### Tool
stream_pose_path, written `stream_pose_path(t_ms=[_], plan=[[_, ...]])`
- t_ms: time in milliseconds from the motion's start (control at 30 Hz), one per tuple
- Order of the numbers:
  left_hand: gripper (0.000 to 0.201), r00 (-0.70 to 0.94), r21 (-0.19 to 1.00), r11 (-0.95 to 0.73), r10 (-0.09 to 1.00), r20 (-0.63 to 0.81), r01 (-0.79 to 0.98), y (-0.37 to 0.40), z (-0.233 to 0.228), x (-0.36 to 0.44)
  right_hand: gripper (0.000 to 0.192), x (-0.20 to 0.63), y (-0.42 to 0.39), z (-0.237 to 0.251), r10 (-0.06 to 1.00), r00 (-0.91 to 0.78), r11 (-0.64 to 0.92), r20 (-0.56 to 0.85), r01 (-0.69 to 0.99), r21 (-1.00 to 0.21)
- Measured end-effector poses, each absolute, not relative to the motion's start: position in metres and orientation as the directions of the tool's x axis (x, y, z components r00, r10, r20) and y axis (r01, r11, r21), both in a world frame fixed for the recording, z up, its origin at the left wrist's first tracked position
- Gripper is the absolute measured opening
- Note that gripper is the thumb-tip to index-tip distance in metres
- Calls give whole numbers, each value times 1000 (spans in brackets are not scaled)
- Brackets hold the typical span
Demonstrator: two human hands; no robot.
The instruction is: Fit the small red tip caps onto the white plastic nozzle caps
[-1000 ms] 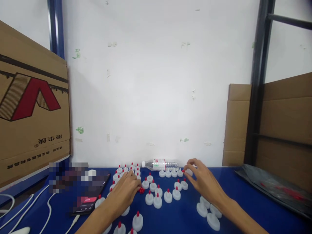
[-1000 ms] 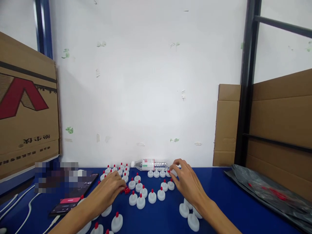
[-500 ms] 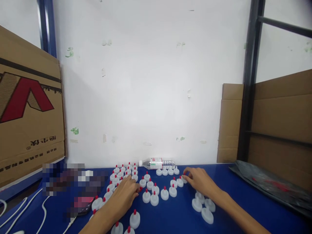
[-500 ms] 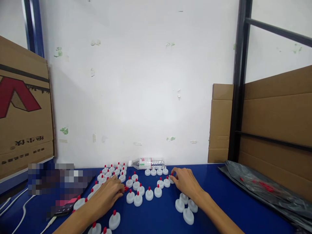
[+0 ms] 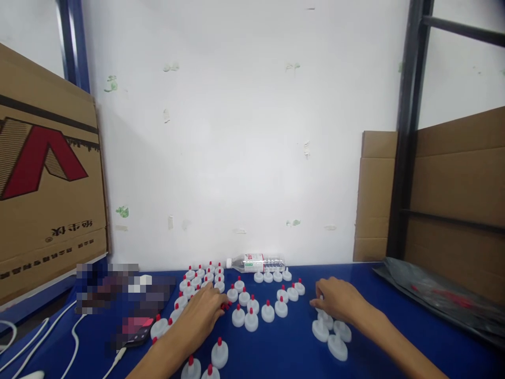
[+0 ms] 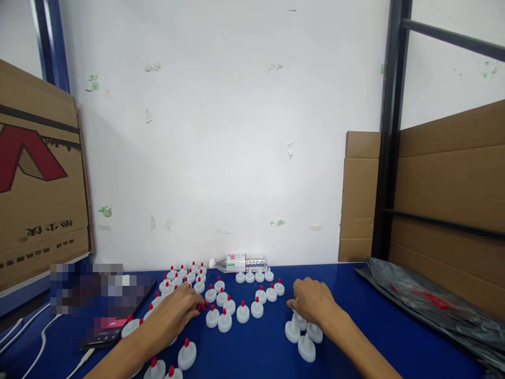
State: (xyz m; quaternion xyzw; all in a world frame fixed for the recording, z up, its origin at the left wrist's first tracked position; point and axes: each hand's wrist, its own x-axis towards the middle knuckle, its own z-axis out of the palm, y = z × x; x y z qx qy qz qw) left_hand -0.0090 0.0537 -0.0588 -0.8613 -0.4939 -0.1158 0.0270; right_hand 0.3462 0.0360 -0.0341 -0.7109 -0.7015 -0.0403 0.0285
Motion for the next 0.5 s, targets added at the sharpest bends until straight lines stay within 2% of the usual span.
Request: stream_pose_path(t_ms=[200,367,500], plan=[[20,490,80,-516,844,220,853,53,-59,-6,16,342,31,-29,988,-36,34,149,999,14],[20,504,87,-531,837,213,843,47,-53,-2,22,338,29,-18,956,-71,78,284,997,-12],[19,538,89,-563,817,207,822,42,-47,0,24,322,26,-14,897,-173,206,407,978,-38]])
